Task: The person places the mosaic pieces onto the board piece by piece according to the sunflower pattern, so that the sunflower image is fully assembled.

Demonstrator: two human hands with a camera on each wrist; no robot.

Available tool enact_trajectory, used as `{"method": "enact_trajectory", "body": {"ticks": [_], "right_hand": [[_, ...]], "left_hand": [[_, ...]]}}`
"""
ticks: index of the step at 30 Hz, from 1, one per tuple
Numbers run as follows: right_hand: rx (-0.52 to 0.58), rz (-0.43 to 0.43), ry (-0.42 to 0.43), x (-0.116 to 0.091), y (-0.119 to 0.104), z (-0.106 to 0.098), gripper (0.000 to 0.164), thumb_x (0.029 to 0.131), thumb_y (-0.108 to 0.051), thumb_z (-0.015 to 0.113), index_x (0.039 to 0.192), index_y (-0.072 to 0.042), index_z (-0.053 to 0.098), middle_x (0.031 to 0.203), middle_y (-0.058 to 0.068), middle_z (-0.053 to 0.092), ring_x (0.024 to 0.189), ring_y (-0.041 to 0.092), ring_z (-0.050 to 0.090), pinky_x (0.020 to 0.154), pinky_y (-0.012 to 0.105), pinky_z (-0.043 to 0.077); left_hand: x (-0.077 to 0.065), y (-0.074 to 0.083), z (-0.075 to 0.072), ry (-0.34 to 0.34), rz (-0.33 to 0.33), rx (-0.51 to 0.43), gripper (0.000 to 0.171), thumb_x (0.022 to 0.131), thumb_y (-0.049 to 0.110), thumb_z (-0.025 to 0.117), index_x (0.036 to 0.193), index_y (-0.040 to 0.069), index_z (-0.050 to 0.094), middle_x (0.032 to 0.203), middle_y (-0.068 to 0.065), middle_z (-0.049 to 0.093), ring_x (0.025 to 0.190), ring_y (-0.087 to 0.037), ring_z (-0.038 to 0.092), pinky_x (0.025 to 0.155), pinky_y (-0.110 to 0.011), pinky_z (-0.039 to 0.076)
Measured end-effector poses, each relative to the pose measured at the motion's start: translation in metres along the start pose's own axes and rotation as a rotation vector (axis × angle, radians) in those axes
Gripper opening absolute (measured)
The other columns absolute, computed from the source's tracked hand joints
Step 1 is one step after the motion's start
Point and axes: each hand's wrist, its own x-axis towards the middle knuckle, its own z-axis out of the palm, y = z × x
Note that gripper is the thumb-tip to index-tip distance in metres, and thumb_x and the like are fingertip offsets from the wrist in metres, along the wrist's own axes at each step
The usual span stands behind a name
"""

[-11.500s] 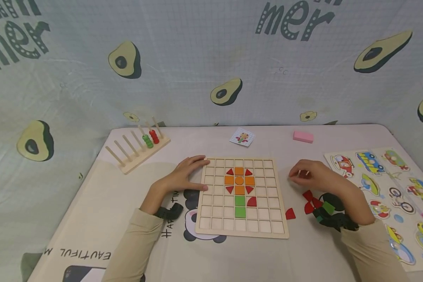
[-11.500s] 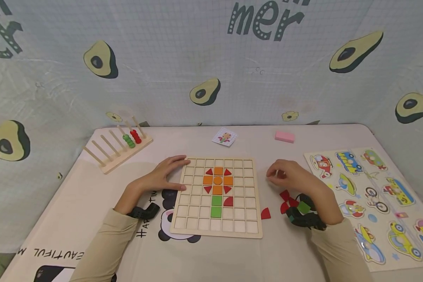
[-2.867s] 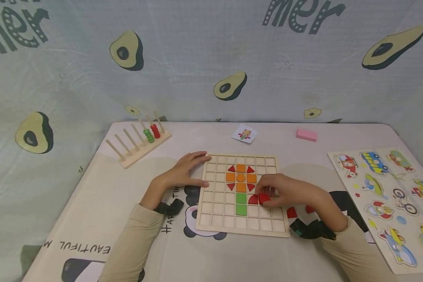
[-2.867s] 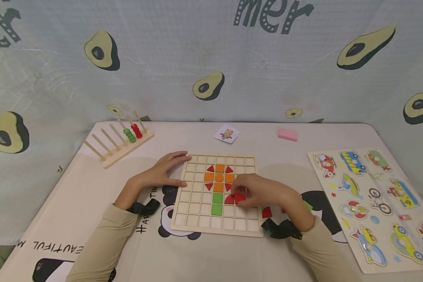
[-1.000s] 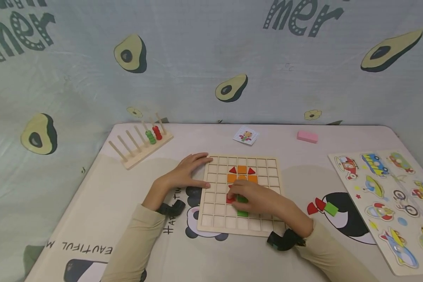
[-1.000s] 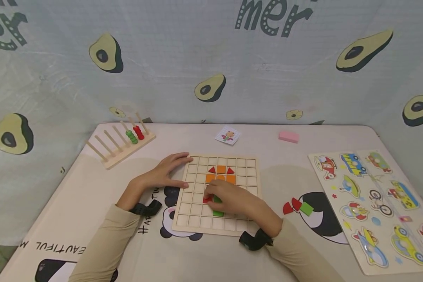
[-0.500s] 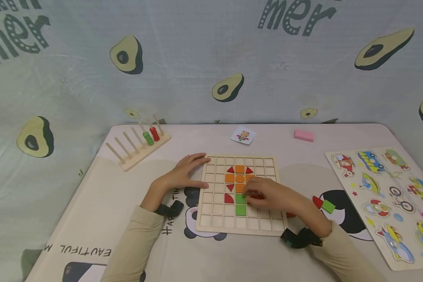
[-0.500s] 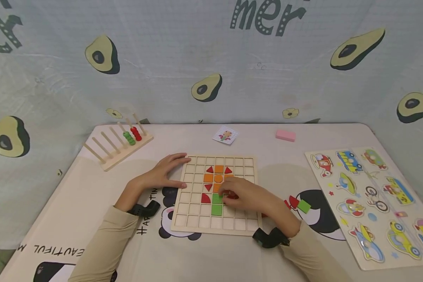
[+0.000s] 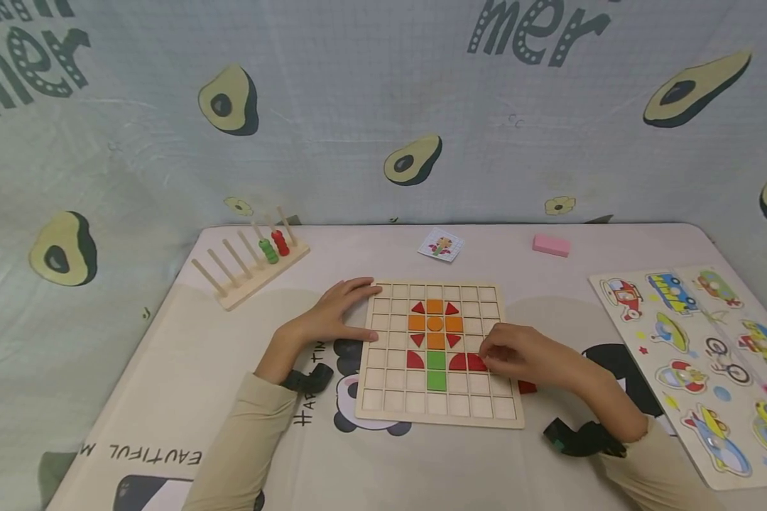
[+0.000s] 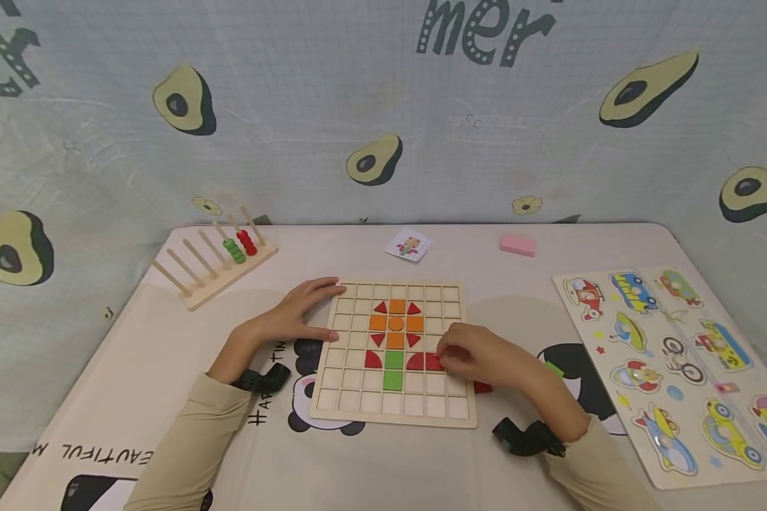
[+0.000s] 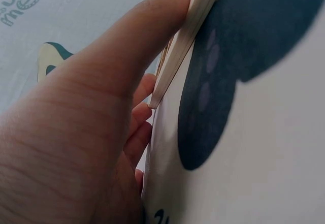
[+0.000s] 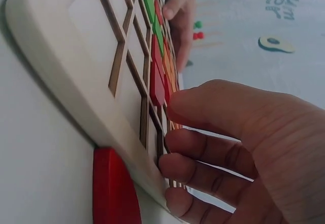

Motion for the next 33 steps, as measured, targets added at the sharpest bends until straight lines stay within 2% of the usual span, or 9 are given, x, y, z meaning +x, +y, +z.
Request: {"method": "enact_trajectory", "body": {"ticks": [8, 11, 16, 20, 25, 33], "right_hand": [[0.017, 0.037, -0.010, -0.013, 0.001, -0.011, 0.003, 0.091, -0.016, 0.069, 0.095, -0.016, 0.068, 0.091, -0.011, 0.058, 0.081, 0.004, 0.050, 0.069, 0.022, 0.048], [0.042, 0.032, -0.045, -0.018, 0.001, -0.017, 0.004, 0.090, -0.015, 0.071, 0.091, -0.016, 0.068, 0.087, -0.012, 0.056, 0.078, 0.003, 0.049, 0.066, 0.021, 0.047], [0.111, 0.003, -0.103, -0.025, 0.004, -0.023, 0.013, 0.083, -0.012, 0.078, 0.085, -0.016, 0.065, 0.083, -0.010, 0.057, 0.073, 0.005, 0.053, 0.062, 0.022, 0.047], [0.134, -0.003, -0.137, -0.028, 0.006, -0.026, 0.020, 0.078, -0.011, 0.081, 0.088, -0.017, 0.065, 0.085, -0.007, 0.059, 0.075, 0.009, 0.055, 0.064, 0.023, 0.047], [0.163, 0.039, -0.193, -0.029, 0.006, -0.028, 0.023, 0.076, -0.009, 0.081, 0.090, -0.016, 0.065, 0.085, -0.007, 0.057, 0.075, 0.010, 0.052, 0.062, 0.022, 0.045], [0.165, 0.040, -0.199, -0.030, 0.008, -0.029, 0.024, 0.076, -0.003, 0.079, 0.091, -0.014, 0.064, 0.083, -0.007, 0.055, 0.074, 0.009, 0.051, 0.061, 0.022, 0.047]], "left_hand": [[0.001, 0.002, 0.001, -0.011, -0.018, -0.006, 0.084, 0.078, 0.040, 0.080, 0.149, 0.016, 0.041, 0.159, -0.010, 0.026, 0.147, -0.035, 0.015, 0.117, -0.058, 0.012], [0.002, 0.003, 0.002, -0.011, -0.019, -0.008, 0.083, 0.079, 0.039, 0.080, 0.148, 0.015, 0.041, 0.159, -0.010, 0.026, 0.147, -0.036, 0.014, 0.117, -0.057, 0.011], [0.002, 0.003, 0.001, -0.010, -0.020, -0.011, 0.082, 0.079, 0.038, 0.080, 0.148, 0.015, 0.042, 0.159, -0.010, 0.026, 0.147, -0.036, 0.015, 0.117, -0.057, 0.011], [0.001, 0.004, 0.001, -0.006, -0.017, -0.010, 0.082, 0.079, 0.037, 0.080, 0.148, 0.014, 0.042, 0.159, -0.010, 0.026, 0.147, -0.036, 0.015, 0.117, -0.057, 0.011], [0.001, 0.004, 0.000, -0.008, -0.022, -0.013, 0.082, 0.079, 0.037, 0.080, 0.148, 0.015, 0.041, 0.159, -0.010, 0.026, 0.147, -0.036, 0.015, 0.117, -0.057, 0.010], [-0.001, 0.005, -0.001, -0.007, -0.021, -0.015, 0.082, 0.079, 0.036, 0.080, 0.148, 0.014, 0.041, 0.159, -0.010, 0.026, 0.147, -0.036, 0.014, 0.117, -0.057, 0.010]]}}
